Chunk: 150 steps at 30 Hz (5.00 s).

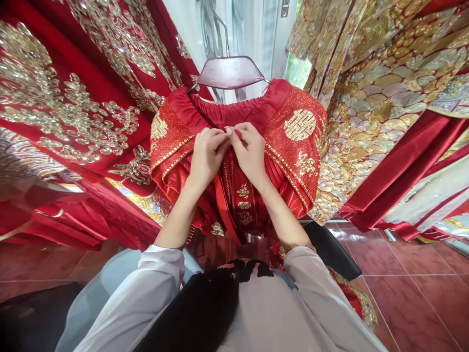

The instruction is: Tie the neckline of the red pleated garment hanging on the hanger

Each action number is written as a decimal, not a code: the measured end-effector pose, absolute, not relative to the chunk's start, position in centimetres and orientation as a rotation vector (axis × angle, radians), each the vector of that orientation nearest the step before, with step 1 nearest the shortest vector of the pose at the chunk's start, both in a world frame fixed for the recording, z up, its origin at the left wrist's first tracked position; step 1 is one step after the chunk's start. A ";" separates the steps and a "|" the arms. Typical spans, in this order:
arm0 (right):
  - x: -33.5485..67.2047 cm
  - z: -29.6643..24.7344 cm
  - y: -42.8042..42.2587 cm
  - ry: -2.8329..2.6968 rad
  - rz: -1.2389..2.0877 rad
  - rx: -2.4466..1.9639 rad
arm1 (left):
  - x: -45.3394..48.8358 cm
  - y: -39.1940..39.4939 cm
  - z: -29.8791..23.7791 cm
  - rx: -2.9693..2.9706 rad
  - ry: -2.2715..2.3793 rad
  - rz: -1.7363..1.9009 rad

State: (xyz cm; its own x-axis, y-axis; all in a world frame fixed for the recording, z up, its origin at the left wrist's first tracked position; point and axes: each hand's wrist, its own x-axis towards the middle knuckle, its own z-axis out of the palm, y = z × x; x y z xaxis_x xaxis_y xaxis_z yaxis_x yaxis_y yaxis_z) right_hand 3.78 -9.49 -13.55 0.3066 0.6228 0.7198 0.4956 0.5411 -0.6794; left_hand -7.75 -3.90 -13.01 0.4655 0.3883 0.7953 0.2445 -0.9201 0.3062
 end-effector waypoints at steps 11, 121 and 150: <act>5.1 -12.5 -9.7 -1.535 0.240 -1.037 | -9.1 -1.2 -11.9 2.602 0.556 1.256; 4.5 -16.8 -9.9 -1.111 -0.322 -1.312 | -9.2 -2.2 -14.2 2.715 0.925 1.556; 8.1 -12.9 -11.7 -0.997 0.797 -0.933 | -11.2 -1.9 -13.6 2.133 0.711 1.342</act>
